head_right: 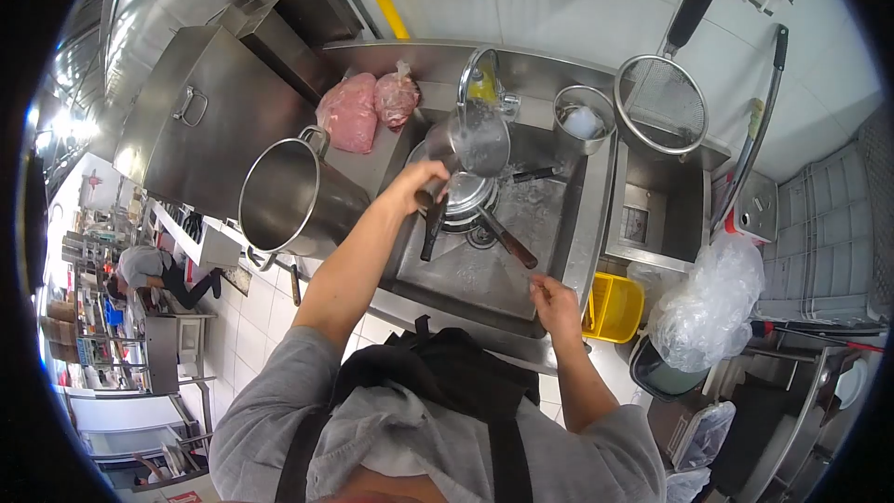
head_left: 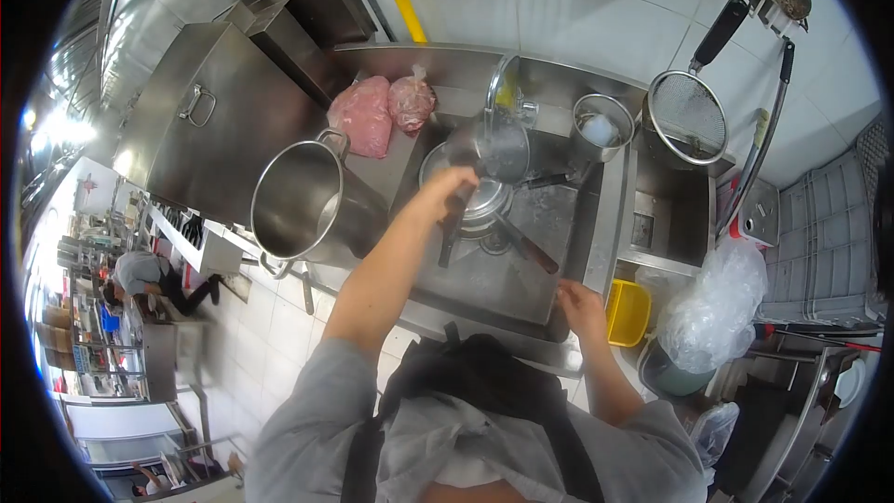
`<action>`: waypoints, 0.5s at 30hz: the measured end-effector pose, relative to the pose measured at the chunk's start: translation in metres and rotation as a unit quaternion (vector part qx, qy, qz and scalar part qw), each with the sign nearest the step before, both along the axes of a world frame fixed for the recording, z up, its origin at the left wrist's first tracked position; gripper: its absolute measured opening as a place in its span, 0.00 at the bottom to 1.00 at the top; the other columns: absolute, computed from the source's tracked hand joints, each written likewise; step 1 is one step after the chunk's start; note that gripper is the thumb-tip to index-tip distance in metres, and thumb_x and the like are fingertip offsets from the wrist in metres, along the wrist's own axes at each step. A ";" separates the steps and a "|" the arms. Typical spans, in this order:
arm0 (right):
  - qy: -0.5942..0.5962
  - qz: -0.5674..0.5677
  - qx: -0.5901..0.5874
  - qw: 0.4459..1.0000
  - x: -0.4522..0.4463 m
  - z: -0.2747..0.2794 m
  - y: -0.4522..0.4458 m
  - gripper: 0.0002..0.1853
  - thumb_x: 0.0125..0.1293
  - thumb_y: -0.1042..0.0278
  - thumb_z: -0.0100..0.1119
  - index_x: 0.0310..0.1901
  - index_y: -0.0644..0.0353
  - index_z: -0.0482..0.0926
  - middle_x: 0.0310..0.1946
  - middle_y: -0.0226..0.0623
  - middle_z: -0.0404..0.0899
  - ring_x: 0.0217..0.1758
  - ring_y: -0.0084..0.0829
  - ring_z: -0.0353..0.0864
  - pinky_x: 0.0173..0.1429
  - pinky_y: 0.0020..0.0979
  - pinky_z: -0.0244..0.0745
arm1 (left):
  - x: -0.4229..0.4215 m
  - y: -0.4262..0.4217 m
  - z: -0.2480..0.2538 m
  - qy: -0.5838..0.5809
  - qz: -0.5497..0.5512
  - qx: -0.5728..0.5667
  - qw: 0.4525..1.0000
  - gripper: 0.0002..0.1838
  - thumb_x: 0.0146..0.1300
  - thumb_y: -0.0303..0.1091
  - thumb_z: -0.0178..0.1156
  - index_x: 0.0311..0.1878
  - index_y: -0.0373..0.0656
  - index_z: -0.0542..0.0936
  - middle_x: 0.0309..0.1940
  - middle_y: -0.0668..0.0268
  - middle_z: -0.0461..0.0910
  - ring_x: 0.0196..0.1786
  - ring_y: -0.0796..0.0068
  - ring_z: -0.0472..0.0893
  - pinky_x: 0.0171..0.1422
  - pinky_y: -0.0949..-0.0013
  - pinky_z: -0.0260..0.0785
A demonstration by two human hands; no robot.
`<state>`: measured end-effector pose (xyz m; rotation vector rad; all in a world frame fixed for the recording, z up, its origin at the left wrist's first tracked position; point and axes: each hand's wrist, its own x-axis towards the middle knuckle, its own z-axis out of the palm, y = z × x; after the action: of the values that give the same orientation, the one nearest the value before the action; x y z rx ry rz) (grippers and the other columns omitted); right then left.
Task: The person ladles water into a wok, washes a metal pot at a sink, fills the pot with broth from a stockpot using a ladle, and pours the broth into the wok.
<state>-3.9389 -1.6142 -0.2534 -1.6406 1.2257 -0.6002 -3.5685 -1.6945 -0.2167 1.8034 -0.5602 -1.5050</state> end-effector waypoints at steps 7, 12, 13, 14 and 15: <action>-0.007 -0.018 0.026 0.999 -0.004 0.007 0.000 0.13 0.67 0.69 0.60 0.49 0.65 0.82 0.32 0.44 0.86 0.32 0.30 0.87 0.39 0.30 0.80 | -0.014 -0.010 0.022 0.313 0.165 -0.087 0.931 0.18 0.55 0.38 0.60 0.42 0.33 0.75 0.30 0.62 0.77 0.29 0.73 0.76 0.29 0.75 0.69; -0.003 -0.010 0.011 1.000 -0.005 -0.003 -0.005 0.13 0.66 0.70 0.61 0.49 0.65 0.82 0.31 0.44 0.86 0.31 0.29 0.86 0.39 0.30 0.79 | -0.013 -0.003 0.020 0.312 0.048 -0.082 0.945 0.19 0.53 0.37 0.60 0.44 0.32 0.76 0.27 0.61 0.77 0.25 0.73 0.76 0.26 0.75 0.69; -0.012 -0.013 0.004 1.000 -0.005 -0.004 -0.006 0.13 0.66 0.69 0.61 0.49 0.65 0.82 0.30 0.43 0.85 0.31 0.29 0.86 0.38 0.30 0.79 | -0.011 -0.001 0.019 0.312 0.049 -0.081 0.945 0.19 0.53 0.37 0.60 0.44 0.32 0.76 0.27 0.61 0.77 0.25 0.73 0.76 0.26 0.75 0.69; -0.012 -0.012 0.005 1.000 -0.005 -0.006 -0.008 0.13 0.66 0.69 0.61 0.49 0.65 0.82 0.30 0.43 0.85 0.31 0.29 0.86 0.38 0.30 0.79 | -0.009 0.001 0.017 0.259 0.042 -0.079 0.962 0.17 0.52 0.36 0.60 0.42 0.34 0.77 0.26 0.62 0.77 0.25 0.73 0.76 0.26 0.73 0.69; -0.023 -0.021 0.017 0.999 -0.005 -0.009 -0.010 0.12 0.66 0.69 0.61 0.48 0.65 0.83 0.30 0.43 0.86 0.31 0.30 0.86 0.38 0.30 0.79 | -0.006 0.003 0.015 0.205 0.036 -0.077 0.975 0.15 0.51 0.34 0.61 0.41 0.35 0.79 0.25 0.62 0.77 0.26 0.72 0.77 0.26 0.71 0.69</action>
<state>-3.9442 -1.6243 -0.2619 -1.5667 1.2327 -0.6367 -3.5743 -1.6912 -0.2013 1.3299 -0.3893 -1.6740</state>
